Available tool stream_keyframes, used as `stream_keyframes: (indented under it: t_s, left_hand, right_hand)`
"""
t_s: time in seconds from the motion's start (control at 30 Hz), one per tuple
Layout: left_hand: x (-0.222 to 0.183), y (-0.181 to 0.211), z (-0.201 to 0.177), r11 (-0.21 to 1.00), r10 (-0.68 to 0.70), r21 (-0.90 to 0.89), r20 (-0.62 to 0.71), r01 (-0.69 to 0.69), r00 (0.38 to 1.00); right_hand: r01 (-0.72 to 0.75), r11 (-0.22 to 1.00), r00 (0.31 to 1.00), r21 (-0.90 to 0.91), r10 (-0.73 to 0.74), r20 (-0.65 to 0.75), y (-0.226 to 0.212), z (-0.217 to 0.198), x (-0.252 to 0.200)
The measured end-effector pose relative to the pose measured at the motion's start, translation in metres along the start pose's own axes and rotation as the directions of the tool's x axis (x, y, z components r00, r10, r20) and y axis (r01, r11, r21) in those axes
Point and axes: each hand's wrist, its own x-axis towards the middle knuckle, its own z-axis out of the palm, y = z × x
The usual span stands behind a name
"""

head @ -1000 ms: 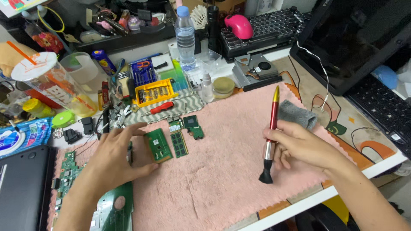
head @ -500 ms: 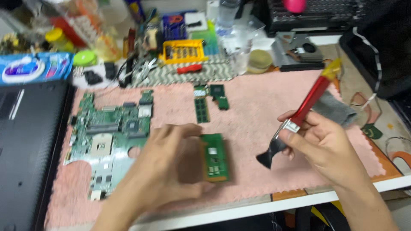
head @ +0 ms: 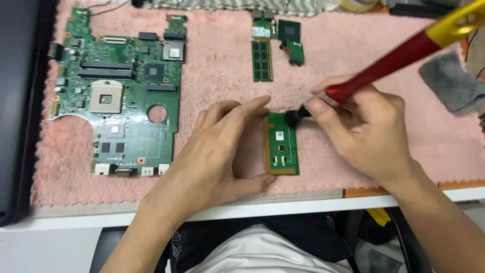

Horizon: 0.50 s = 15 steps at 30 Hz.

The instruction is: The person uses a brush to clean dust from RAM modules and other small computer circuit boards on a pink towel, moving each component aside after cleaning.

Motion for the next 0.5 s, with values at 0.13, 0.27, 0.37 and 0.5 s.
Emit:
stream_keyframes:
  t_s: [0.13,0.27,0.37,0.5]
  left_hand:
    - [-0.002,-0.004,0.004,1.000,0.000,-0.015,0.001,0.000,1.000]
    - [-0.002,-0.006,0.006,0.999,-0.019,0.027,-0.007,0.019,1.000]
    - [-0.002,-0.006,0.005,0.999,-0.043,0.033,0.005,0.043,0.999]
    - [-0.001,-0.005,0.006,0.998,-0.029,0.053,-0.002,0.029,1.000]
  right_hand:
    - [0.088,0.996,0.996,0.021,-0.088,0.032,-0.005,0.011,0.012]
    - [0.139,0.990,0.986,0.019,-0.140,0.093,0.000,0.006,0.015]
    - [0.180,0.984,0.979,0.005,-0.180,0.093,0.003,0.008,0.018]
    - [0.224,0.964,0.965,0.142,-0.239,0.105,-0.009,0.011,0.024]
